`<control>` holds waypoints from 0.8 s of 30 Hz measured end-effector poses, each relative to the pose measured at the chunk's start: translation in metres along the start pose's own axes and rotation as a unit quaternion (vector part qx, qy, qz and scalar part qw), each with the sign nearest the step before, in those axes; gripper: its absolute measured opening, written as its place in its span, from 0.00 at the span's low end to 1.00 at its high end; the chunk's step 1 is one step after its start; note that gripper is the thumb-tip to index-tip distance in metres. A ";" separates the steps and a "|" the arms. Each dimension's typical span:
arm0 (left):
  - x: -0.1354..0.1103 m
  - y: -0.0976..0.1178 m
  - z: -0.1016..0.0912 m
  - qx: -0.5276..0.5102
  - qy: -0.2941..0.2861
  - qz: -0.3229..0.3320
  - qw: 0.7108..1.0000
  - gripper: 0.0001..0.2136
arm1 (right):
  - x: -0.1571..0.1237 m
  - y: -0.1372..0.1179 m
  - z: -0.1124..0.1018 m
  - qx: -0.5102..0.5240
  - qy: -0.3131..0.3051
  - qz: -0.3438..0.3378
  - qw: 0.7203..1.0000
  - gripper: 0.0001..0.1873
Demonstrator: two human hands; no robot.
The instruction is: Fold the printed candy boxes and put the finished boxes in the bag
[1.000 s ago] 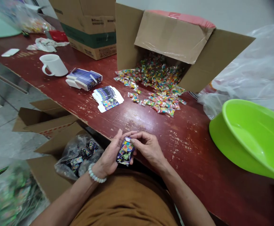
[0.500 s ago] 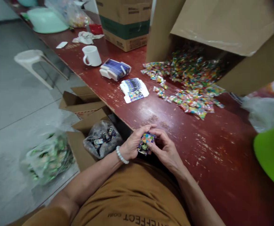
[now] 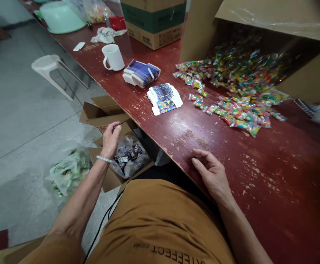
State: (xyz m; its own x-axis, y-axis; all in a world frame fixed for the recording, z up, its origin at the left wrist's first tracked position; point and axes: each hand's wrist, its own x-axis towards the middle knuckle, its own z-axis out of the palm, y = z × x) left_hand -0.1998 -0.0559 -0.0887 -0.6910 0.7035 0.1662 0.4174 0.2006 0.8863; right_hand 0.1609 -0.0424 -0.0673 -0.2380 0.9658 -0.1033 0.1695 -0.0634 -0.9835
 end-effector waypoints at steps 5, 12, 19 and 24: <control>0.013 0.054 0.049 0.057 -0.062 0.159 0.984 0.16 | 0.000 0.000 0.005 -0.108 0.011 -0.087 0.990 0.10; 0.044 0.115 0.111 0.390 -0.167 0.251 0.870 0.27 | 0.001 0.005 0.010 -0.134 0.028 -0.186 0.973 0.07; 0.065 0.124 0.121 0.422 -0.222 0.233 0.848 0.24 | 0.004 0.002 0.011 -0.114 0.029 -0.197 0.973 0.07; 0.070 0.132 0.121 0.386 -0.213 0.224 0.869 0.23 | 0.005 0.000 0.011 -0.089 0.037 -0.196 0.976 0.07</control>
State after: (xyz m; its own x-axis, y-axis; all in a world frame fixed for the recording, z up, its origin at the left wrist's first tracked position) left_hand -0.1214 0.1021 -0.0127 -0.1441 0.9847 0.0981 0.9737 0.1234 0.1917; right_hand 0.1494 -0.0406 -0.0696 -0.2486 0.9231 0.2933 0.2445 0.3528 -0.9032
